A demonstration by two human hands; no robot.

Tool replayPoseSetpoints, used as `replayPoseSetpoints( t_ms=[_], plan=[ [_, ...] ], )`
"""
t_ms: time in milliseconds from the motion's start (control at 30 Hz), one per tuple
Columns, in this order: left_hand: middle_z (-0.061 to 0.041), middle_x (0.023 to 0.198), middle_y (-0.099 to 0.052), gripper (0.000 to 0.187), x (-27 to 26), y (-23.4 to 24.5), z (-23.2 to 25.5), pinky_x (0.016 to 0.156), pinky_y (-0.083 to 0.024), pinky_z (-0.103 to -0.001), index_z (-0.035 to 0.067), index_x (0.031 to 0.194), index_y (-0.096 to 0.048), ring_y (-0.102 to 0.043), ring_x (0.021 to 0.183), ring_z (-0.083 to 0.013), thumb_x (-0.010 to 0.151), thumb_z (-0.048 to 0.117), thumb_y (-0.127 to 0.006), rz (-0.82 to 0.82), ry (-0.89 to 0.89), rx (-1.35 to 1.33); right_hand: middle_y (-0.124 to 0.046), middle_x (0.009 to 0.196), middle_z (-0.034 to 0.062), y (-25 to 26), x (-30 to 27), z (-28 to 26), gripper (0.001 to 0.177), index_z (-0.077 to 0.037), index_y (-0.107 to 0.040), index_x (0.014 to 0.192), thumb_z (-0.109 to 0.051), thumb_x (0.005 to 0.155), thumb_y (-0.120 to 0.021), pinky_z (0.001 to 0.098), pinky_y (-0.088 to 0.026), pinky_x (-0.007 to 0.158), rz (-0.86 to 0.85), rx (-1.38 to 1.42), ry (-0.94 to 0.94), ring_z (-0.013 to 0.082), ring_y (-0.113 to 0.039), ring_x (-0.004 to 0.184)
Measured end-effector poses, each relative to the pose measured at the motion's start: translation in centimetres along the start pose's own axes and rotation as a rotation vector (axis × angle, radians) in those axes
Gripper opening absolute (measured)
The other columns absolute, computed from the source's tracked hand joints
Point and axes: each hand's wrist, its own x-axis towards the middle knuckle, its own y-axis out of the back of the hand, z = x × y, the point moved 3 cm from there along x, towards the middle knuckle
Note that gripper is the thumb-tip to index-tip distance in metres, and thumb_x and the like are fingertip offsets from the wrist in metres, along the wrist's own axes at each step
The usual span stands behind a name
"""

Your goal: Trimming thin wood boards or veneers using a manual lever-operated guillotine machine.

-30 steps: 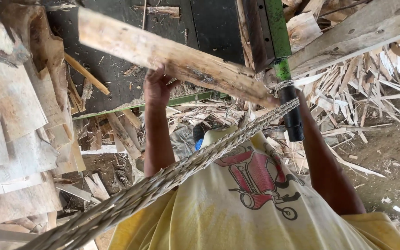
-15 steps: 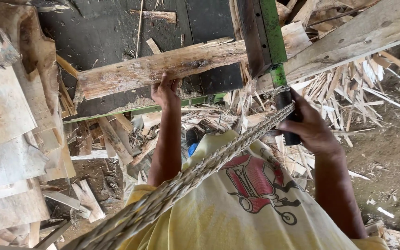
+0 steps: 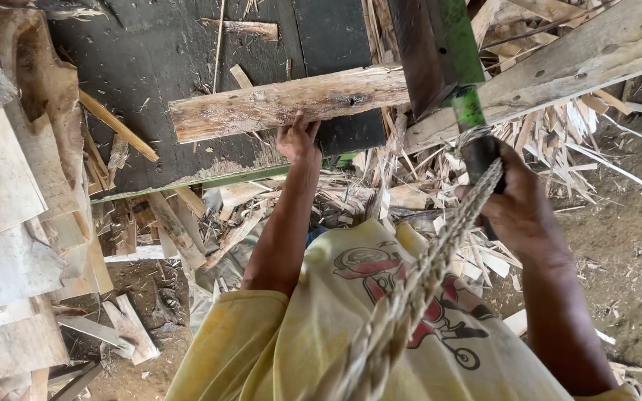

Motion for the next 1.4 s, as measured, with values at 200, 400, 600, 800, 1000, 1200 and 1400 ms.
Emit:
replayPoseSetpoints(
  t_ms=[200, 400, 600, 800, 1000, 1200, 1400],
  plan=[
    [-0.023, 0.099, -0.072, 0.014, 2.9, 1.5, -2.5, 0.073, -0.068, -0.04, -0.006, 0.095, -0.062, -0.076, 0.093, -0.0341, 0.087, -0.004, -0.074, 0.024, 0.008, -0.07, -0.07, 0.094, 0.0142, -9.5, 7.0, 18.9, 0.068, -0.013, -0.032, 0.155, -0.013, 0.092, -0.059, 0.0397, -0.055, 0.049, 0.113, 0.001, -0.245, 0.0238, -0.065, 0.061],
    [-0.02, 0.1, -0.074, 0.014, 1.8, 1.2, -1.3, 0.067, -0.068, -0.036, -0.003, 0.094, -0.061, -0.076, 0.089, -0.0296, 0.089, -0.003, -0.074, -0.054, 0.022, -0.145, -0.071, 0.095, 0.0185, -10.2, 8.5, 21.7, 0.075, -0.002, -0.038, 0.145, -0.007, 0.081, -0.075, 0.0378, -0.056, 0.059, 0.176, -0.217, 0.1, 0.025, -0.068, 0.074],
    [-0.019, 0.103, -0.074, 0.015, 0.7, 0.9, 2.8, 0.071, -0.07, -0.037, 0.003, 0.103, -0.067, -0.075, 0.086, -0.0296, 0.089, -0.001, -0.066, -0.05, -0.071, -0.176, -0.059, 0.086, 0.0149, -5.7, 4.3, 10.5, 0.053, 0.0, -0.042, 0.132, -0.002, 0.084, -0.065, 0.0387, -0.055, 0.045, 0.042, 0.032, -0.127, 0.0226, -0.062, 0.06],
    [-0.022, 0.108, -0.07, 0.025, -0.9, 0.2, 7.9, 0.077, -0.071, -0.044, -0.001, 0.111, -0.063, -0.075, 0.094, -0.0345, 0.087, 0.0, -0.068, -0.262, -0.214, -0.03, -0.06, 0.081, 0.0107, -4.3, 2.5, 6.3, 0.045, 0.001, -0.045, 0.127, -0.004, 0.085, -0.061, 0.0327, -0.055, 0.043, 0.017, 0.068, -0.137, 0.0197, -0.062, 0.056],
    [-0.013, 0.111, -0.074, 0.037, 1.4, 2.4, 4.7, 0.073, -0.068, -0.038, 0.011, 0.126, -0.063, -0.071, 0.097, -0.025, 0.09, 0.012, -0.07, -0.333, -0.045, 0.237, -0.062, 0.084, 0.011, -4.4, 2.4, 7.5, 0.041, -0.001, -0.052, 0.122, -0.009, 0.085, -0.069, 0.0346, -0.054, 0.051, 0.043, 0.06, -0.051, 0.0177, -0.061, 0.062],
    [-0.012, 0.107, -0.086, 0.034, -1.3, -0.8, 5.7, 0.067, -0.064, -0.029, 0.007, 0.115, -0.081, -0.076, 0.078, -0.0159, 0.107, 0.032, -0.059, -0.284, -0.558, 0.847, -0.066, 0.088, 0.0091, -4.2, 2.6, 8.1, 0.043, -0.001, -0.054, 0.123, -0.012, 0.087, -0.074, 0.0297, -0.058, 0.056, 0.065, -0.009, -0.045, 0.0143, -0.066, 0.071],
    [-0.027, 0.153, -0.042, 0.052, -5.1, -5.2, 2.6, 0.047, -0.066, -0.043, 0.014, 0.143, -0.056, -0.072, 0.095, -0.0266, 0.1, 0.044, -0.058, -0.392, -0.841, 1.273, -0.065, 0.086, 0.0124, -4.2, 2.7, 8.3, 0.047, 0.0, -0.054, 0.125, -0.01, 0.084, -0.076, 0.0324, -0.053, 0.054, 0.069, 0.113, -0.11, 0.0192, -0.062, 0.065]
  ],
)
